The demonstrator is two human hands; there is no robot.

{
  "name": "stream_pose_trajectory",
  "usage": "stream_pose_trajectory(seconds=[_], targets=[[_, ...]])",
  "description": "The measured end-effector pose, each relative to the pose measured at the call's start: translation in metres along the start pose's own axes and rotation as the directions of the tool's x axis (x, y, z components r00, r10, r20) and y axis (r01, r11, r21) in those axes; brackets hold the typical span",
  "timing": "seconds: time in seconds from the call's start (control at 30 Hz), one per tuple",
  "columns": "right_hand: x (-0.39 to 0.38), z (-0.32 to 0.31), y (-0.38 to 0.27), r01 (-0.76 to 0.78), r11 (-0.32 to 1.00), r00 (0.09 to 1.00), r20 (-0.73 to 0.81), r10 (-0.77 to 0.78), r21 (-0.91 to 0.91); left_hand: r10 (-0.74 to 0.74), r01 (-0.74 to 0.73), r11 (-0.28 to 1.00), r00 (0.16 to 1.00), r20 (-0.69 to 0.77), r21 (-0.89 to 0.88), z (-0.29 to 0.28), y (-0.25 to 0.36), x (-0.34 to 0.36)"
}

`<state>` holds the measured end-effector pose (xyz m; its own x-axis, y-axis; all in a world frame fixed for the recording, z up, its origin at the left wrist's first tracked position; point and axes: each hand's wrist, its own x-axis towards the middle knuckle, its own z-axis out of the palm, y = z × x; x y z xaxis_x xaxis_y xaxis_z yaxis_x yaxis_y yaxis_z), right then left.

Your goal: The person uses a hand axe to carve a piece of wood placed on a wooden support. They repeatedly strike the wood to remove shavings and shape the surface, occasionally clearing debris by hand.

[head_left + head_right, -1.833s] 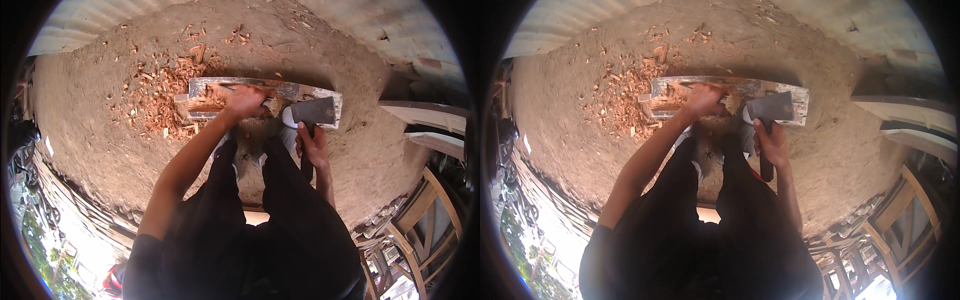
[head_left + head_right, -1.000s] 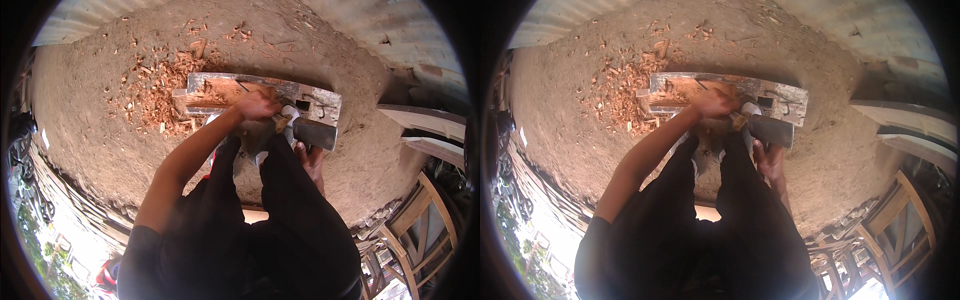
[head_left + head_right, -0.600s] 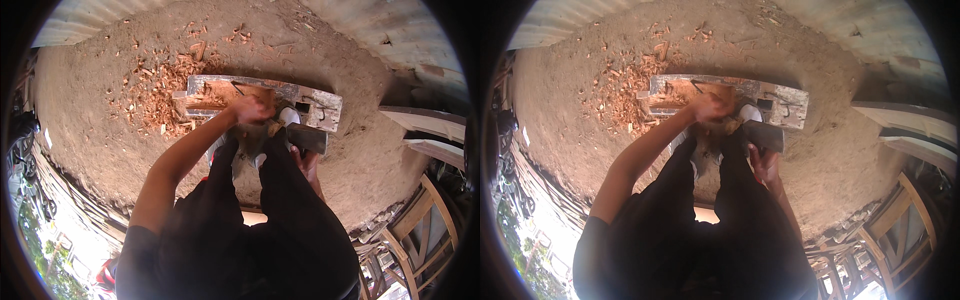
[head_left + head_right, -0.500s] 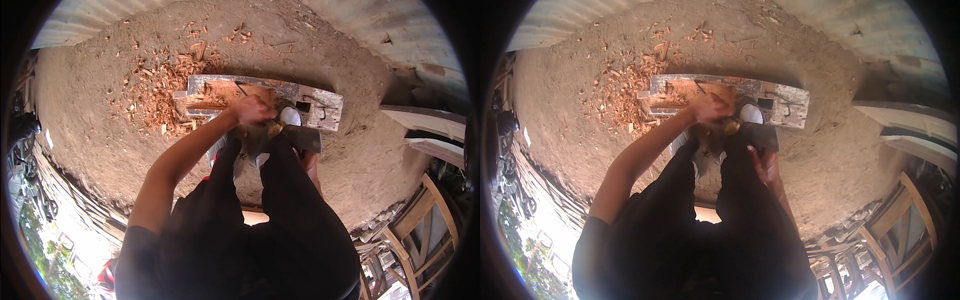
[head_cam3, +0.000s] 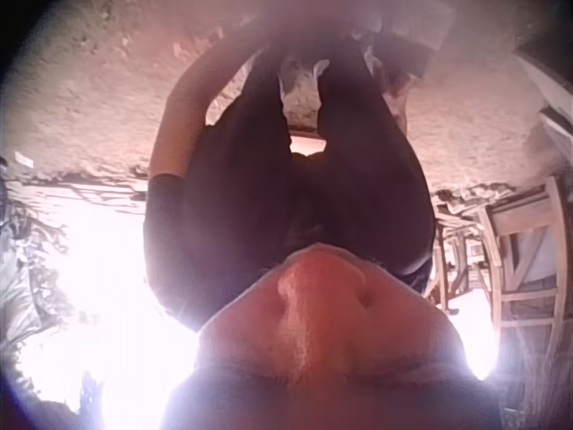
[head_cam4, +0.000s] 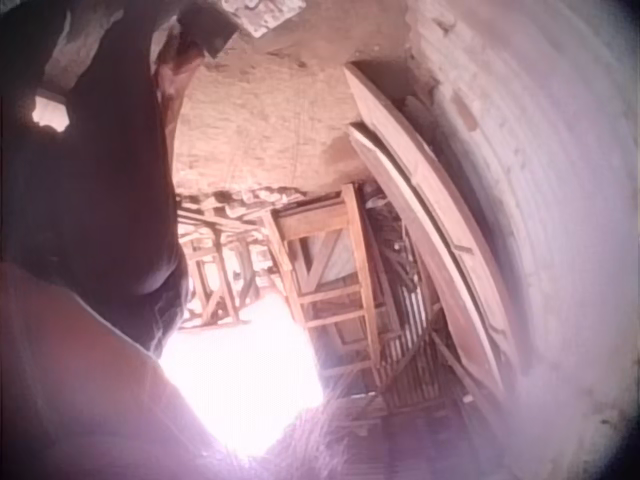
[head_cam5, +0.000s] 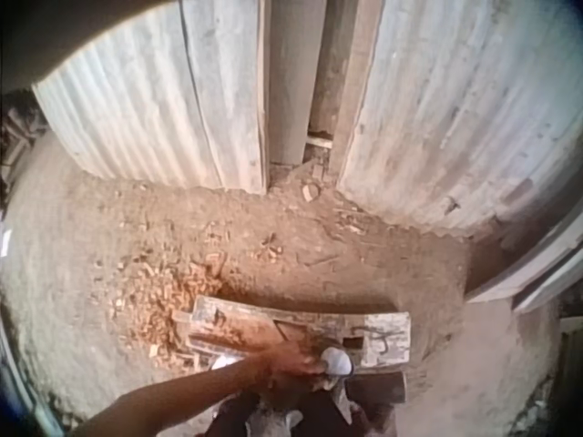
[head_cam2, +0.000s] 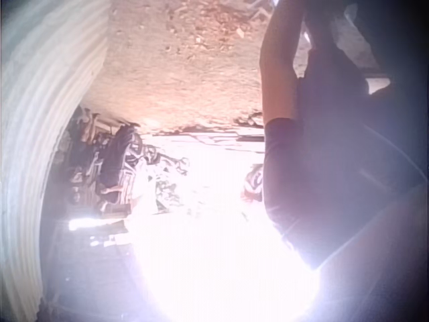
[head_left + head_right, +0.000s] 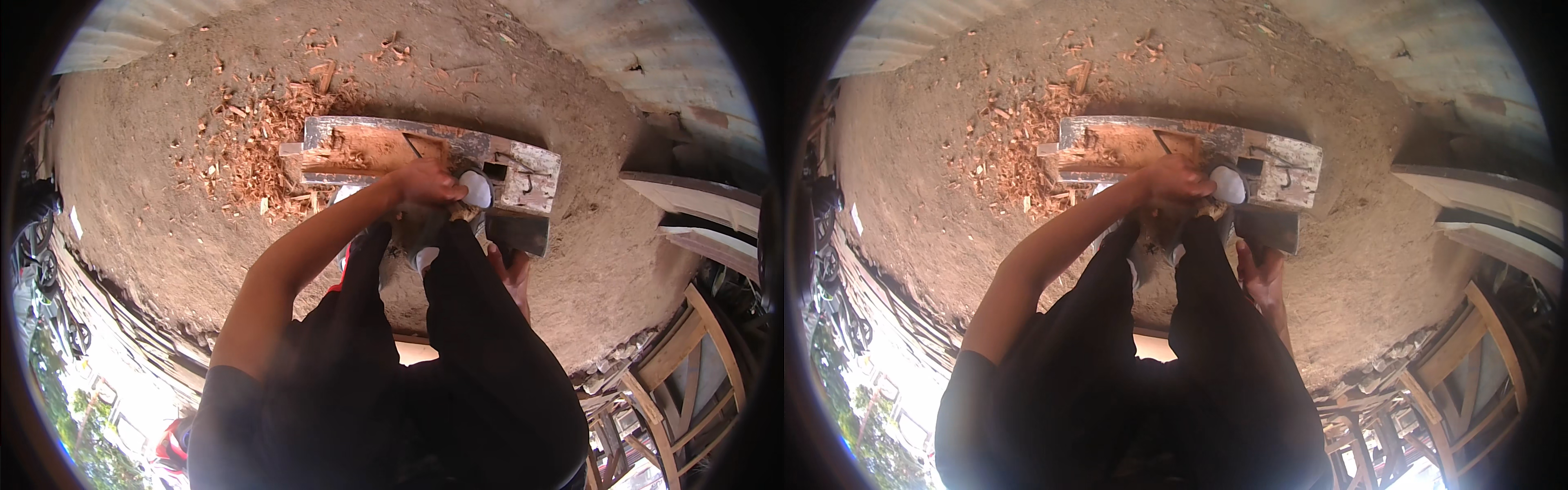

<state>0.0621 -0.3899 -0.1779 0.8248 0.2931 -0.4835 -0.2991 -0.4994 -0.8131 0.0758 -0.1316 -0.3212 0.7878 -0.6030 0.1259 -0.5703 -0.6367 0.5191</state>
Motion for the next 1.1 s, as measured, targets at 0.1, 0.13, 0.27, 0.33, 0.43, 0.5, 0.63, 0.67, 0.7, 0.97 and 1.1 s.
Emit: stream_pose_trajectory(seconds=[0.1, 0.13, 0.27, 0.33, 0.43, 0.5, 0.63, 0.67, 0.7, 0.97, 1.1], targets=[[0.008, 0.013, 0.019, 0.189, 0.982, 0.982, -0.019, -0.189, 0.015, 0.016, -0.016, 1.000, 1.000, 0.002, -0.005, 0.004, -0.003, 0.000], [0.010, 0.015, 0.021, 0.266, 0.964, 0.964, -0.012, -0.265, 0.028, 0.020, -0.020, 1.000, 0.999, 0.030, 0.007, 0.001, -0.002, 0.001], [0.009, 0.025, 0.042, 0.382, 0.923, 0.917, -0.102, -0.384, -0.043, 0.029, -0.030, 0.999, 0.997, 0.072, 0.025, -0.001, -0.003, 0.003], [0.005, 0.013, 0.026, 0.173, 0.984, 0.985, 0.017, -0.172, -0.037, 0.018, -0.020, 1.000, 0.997, 0.079, 0.024, -0.001, -0.002, 0.000], [-0.003, -0.001, 0.017, -0.074, 0.994, 0.997, 0.042, 0.071, 0.080, -0.025, 0.022, 1.000, 0.991, 0.131, 0.018, -0.015, 0.000, 0.003], [-0.004, 0.003, 0.013, -0.057, 0.993, 0.998, -0.017, 0.059, 0.107, -0.032, 0.029, 0.999, 0.988, 0.152, 0.022, -0.021, -0.001, 0.004], [0.001, 0.004, 0.011, 0.148, 0.989, 0.989, 0.031, -0.148, -0.007, 0.004, -0.006, 1.000, 0.996, 0.093, 0.025, -0.003, -0.002, -0.001], [0.005, 0.000, 0.013, 0.200, 0.980, 0.977, 0.081, -0.198, -0.019, 0.010, -0.011, 1.000, 0.998, 0.067, 0.026, -0.001, -0.002, -0.004], [0.000, 0.000, 0.015, 0.218, 0.976, 0.972, 0.080, -0.219, 0.020, -0.011, 0.010, 1.000, 0.997, 0.073, 0.023, 0.002, -0.004, -0.003], [0.011, 0.017, 0.046, 0.544, 0.793, 0.825, 0.001, -0.566, -0.273, 0.059, -0.061, 0.996, 0.998, -0.022, -0.062, -0.005, -0.008, 0.004], [-0.017, 0.022, 0.084, 0.355, 0.928, 0.915, -0.246, -0.320, 0.115, 0.033, -0.033, 0.999, 0.999, -0.016, 0.028, 0.009, -0.007, 0.006]])
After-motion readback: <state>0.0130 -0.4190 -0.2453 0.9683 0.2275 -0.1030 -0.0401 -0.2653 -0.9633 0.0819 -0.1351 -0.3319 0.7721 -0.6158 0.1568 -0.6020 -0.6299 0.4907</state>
